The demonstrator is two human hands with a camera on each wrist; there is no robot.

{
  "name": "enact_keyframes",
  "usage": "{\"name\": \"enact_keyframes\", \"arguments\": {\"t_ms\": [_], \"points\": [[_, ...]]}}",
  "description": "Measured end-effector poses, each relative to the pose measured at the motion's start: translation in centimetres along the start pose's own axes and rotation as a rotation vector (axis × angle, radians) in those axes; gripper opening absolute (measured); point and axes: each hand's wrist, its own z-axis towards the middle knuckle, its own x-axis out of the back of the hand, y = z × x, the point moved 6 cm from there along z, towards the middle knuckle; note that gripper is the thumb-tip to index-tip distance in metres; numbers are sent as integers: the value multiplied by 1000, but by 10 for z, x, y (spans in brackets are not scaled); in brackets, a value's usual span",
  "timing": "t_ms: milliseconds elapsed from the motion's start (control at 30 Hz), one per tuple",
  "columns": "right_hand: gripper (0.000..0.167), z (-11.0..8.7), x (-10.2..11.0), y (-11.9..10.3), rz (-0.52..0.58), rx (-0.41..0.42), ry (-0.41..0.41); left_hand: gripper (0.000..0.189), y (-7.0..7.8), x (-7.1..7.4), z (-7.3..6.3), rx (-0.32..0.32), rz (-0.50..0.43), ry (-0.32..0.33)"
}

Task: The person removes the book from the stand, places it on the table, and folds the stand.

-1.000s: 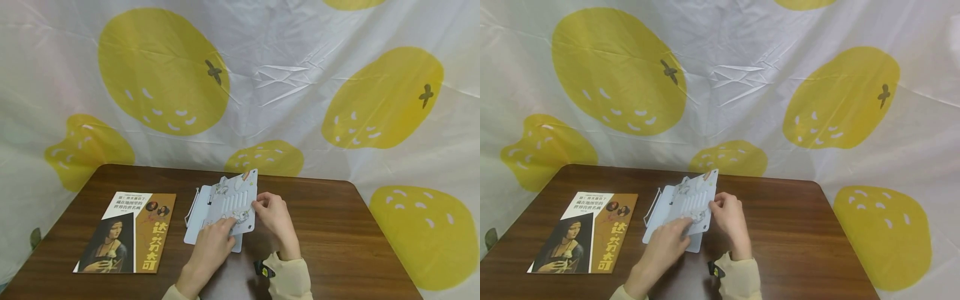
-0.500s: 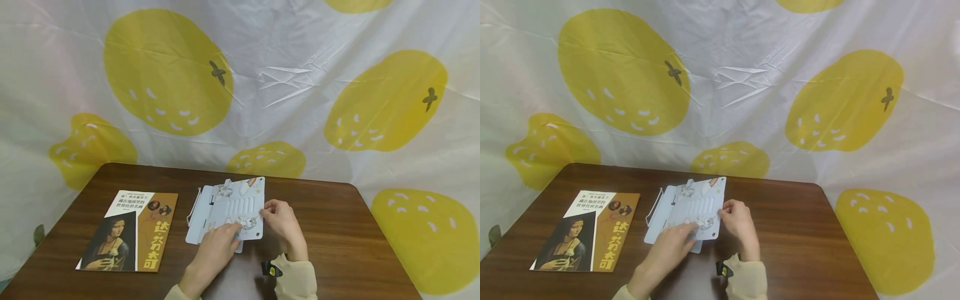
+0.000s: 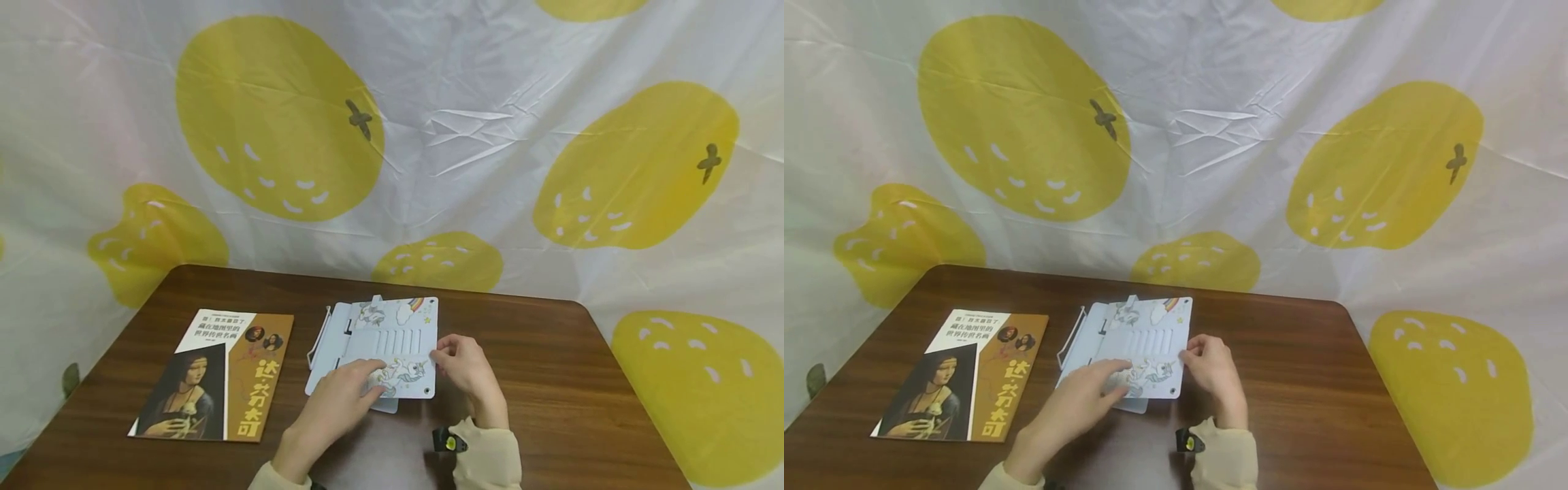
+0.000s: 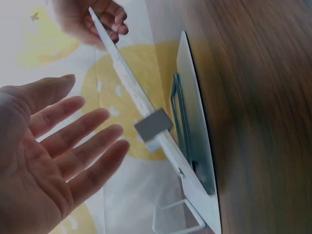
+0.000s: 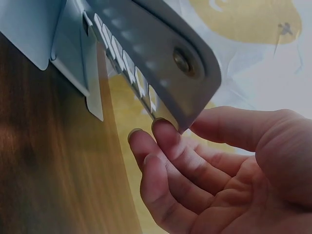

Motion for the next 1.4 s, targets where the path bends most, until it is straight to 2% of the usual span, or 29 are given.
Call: {"name": "enact_keyframes", "arguments": {"t_ms": [267,500,733,1200,1400], "points": [[6,2,0,10,31,-7,5,33,-15,8,-1,12,-2,-37],[7,6,-7,16,64,-32,-35,32,-37,30,0,34,-2,-35],[6,7,-8,24,69,-42,-33,34,-57,45,8,27,6,-78],[9,9,-10,44,61,-112,-68,41,-86,49,22,4,35,-141],[9,9,-14,47,56,-116,-90,53,-99,47,27,21,16,-178]]}}
